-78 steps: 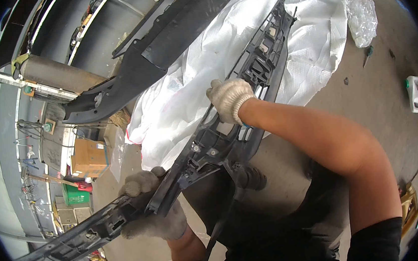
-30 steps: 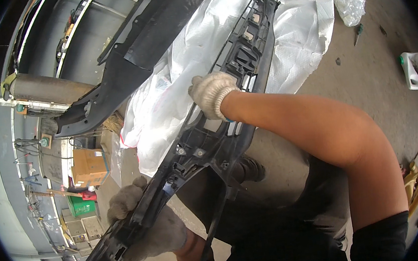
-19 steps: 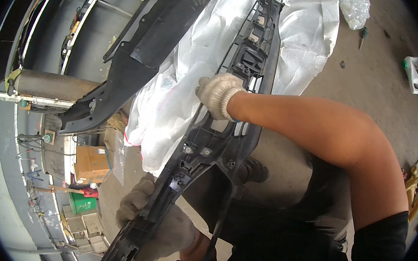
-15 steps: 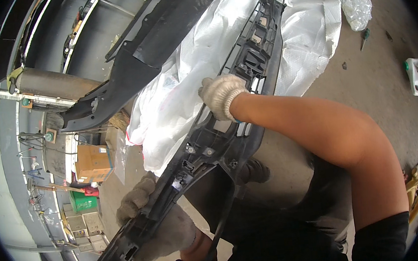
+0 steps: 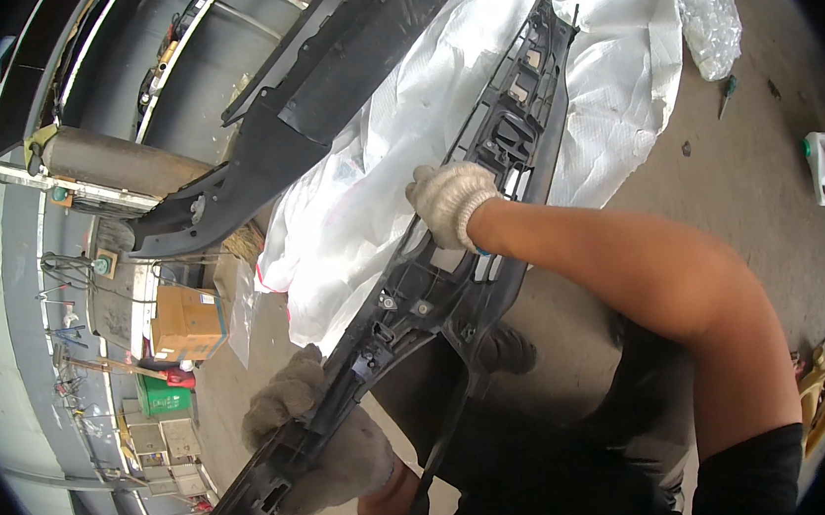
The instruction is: The person uses a soldering iron to heat and separate a broken section of a black plastic car bumper. They then manipulate the plastic frame by hand to separate the pieces and inspect the internal structure.
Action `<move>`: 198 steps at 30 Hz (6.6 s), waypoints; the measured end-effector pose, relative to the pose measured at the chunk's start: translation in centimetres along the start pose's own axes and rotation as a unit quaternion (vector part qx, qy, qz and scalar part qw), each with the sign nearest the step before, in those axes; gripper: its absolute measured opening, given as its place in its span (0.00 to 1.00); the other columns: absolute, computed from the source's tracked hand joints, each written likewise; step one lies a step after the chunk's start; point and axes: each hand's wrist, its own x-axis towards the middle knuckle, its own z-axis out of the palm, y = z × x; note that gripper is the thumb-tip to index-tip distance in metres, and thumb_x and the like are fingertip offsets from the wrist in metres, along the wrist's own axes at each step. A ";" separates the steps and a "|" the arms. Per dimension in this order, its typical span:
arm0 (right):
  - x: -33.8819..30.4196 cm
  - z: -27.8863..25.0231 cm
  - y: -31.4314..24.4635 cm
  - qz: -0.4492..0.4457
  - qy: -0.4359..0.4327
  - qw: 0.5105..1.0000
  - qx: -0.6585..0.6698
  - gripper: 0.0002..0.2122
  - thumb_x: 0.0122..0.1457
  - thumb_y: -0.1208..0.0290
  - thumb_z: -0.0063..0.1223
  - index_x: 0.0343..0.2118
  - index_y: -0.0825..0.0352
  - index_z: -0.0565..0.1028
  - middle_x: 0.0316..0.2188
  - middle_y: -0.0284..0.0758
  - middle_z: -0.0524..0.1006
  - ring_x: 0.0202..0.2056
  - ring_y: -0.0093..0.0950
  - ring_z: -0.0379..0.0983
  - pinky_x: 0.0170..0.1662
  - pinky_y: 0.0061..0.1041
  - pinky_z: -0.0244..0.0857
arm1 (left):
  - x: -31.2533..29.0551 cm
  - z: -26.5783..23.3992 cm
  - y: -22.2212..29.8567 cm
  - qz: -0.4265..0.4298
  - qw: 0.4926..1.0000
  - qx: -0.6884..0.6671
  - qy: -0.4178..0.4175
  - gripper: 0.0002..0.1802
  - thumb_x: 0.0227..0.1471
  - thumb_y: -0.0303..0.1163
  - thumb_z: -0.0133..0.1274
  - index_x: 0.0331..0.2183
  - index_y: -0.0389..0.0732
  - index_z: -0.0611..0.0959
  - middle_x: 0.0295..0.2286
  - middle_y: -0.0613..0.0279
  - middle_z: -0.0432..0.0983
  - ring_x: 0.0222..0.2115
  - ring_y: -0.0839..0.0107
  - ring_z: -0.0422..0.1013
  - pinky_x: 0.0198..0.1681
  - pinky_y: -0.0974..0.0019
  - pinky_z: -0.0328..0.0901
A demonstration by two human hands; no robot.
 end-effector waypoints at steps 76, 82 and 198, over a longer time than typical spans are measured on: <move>-0.2 -1.4 0.0 0.041 0.015 0.999 0.029 0.23 0.49 0.68 0.64 0.51 0.63 0.78 0.55 0.40 0.77 0.53 0.34 0.77 0.49 0.34 0.76 | 4.5 5.0 0.7 0.033 0.928 0.335 0.160 0.52 0.56 0.78 0.28 0.46 0.33 0.73 0.38 0.49 0.74 0.37 0.64 0.75 0.34 0.70 0.76; -0.4 -1.5 0.0 0.041 0.022 0.998 0.034 0.25 0.48 0.70 0.65 0.52 0.64 0.77 0.54 0.41 0.77 0.54 0.35 0.76 0.50 0.34 0.75 | 4.3 5.0 0.3 0.038 0.954 0.248 0.163 0.54 0.54 0.80 0.27 0.47 0.33 0.73 0.40 0.50 0.74 0.41 0.62 0.74 0.40 0.65 0.75; -0.2 -0.8 0.0 0.049 0.020 0.998 0.038 0.25 0.51 0.71 0.62 0.54 0.66 0.72 0.56 0.39 0.72 0.54 0.38 0.75 0.51 0.35 0.74 | 3.8 5.9 -0.5 -0.004 0.956 0.232 0.181 0.47 0.55 0.74 0.43 0.49 0.34 0.68 0.35 0.62 0.70 0.36 0.72 0.70 0.41 0.63 0.72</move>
